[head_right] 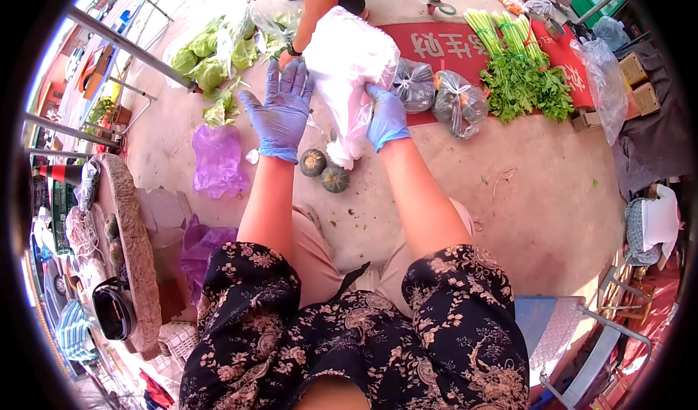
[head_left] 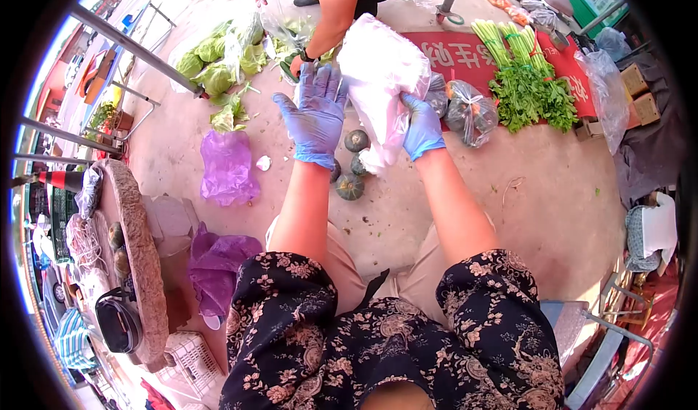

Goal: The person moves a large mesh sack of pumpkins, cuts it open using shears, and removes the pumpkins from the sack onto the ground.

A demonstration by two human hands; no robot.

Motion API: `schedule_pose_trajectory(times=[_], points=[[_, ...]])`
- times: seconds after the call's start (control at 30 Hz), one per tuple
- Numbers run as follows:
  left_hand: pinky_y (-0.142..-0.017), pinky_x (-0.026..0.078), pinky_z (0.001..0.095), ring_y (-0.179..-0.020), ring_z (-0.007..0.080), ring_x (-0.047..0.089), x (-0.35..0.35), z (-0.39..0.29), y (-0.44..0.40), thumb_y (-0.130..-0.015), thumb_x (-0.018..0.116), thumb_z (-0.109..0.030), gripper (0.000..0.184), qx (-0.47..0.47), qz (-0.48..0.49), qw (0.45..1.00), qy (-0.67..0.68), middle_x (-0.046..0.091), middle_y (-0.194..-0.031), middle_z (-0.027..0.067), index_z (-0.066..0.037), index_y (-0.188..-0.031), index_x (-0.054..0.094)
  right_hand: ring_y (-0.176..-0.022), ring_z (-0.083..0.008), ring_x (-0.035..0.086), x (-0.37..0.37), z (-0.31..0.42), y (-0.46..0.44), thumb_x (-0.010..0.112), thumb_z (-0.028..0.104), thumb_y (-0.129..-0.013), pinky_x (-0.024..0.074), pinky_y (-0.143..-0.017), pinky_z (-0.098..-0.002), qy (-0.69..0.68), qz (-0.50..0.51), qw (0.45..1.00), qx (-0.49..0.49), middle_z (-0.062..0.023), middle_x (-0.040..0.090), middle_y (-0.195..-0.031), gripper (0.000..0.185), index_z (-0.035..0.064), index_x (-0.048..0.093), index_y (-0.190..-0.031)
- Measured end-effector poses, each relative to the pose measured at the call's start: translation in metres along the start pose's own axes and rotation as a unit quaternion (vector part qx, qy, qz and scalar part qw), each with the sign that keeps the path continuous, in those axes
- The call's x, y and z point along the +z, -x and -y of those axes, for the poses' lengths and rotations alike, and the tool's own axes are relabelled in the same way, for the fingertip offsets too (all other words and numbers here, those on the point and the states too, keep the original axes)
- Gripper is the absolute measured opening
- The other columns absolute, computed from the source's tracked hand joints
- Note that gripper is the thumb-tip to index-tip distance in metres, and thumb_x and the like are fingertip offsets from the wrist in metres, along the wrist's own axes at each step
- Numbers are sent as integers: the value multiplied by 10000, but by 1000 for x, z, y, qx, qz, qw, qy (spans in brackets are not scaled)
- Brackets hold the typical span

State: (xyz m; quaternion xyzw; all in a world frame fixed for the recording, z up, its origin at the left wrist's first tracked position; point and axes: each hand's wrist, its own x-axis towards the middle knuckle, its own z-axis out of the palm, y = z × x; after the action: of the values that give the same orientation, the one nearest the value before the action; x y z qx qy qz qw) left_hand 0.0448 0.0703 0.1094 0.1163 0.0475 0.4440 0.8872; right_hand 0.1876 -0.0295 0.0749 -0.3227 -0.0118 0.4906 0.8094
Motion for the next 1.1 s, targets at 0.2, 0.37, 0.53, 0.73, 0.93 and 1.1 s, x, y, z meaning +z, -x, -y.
schedule_pose_trajectory(times=[0.2,0.37,0.53,0.73,0.93,1.1], points=[[-1042,158,499,-1283,308,227,-5,-8,-18,-764,172,-732,830,-8,41,992,122,300,-1364,162,-111,-1230,464,-996,-234,549,5,6,9,470,69,-847,451,-877,-354,-70,-11,997,9,-109,564,-1075,295,17,495,-1137],[-1041,155,518,-1276,314,244,7,-10,-16,-777,209,-714,808,-10,78,990,114,293,-1364,172,-99,-1253,429,-999,-248,545,11,9,-10,468,90,-860,436,-897,-387,-93,6,996,-2,-117,554,-1096,297,17,484,-1147],[-1037,150,539,-1291,323,198,2,-16,-16,-796,238,-684,791,-5,78,991,105,236,-1382,177,-86,-1306,322,-1072,-279,486,17,2,-24,452,77,-860,378,-947,-439,-122,-18,992,-5,-140,505,-1160,316,5,455,-1167],[-1029,168,549,-1275,332,228,2,-18,-18,-800,292,-665,759,-13,46,992,114,303,-1342,178,-70,-1263,375,-1090,-286,468,16,2,-23,452,85,-860,354,-967,-447,-136,-18,991,5,-140,493,-1171,323,5,449,-1173],[-1035,167,533,-1278,329,223,0,-14,-20,-814,267,-653,747,-36,65,990,121,277,-1360,175,-64,-1256,391,-1056,-271,501,18,5,-15,458,82,-856,386,-940,-437,-132,-3,991,20,-126,526,-1132,306,20,471,-1156],[-1026,195,524,-1258,318,258,1,-9,-17,-812,323,-631,718,-53,46,991,117,300,-1341,169,-69,-1250,404,-1008,-245,540,13,8,-12,479,85,-852,434,-892,-406,-92,4,996,5,-112,559,-1081,277,18,501,-1120]])
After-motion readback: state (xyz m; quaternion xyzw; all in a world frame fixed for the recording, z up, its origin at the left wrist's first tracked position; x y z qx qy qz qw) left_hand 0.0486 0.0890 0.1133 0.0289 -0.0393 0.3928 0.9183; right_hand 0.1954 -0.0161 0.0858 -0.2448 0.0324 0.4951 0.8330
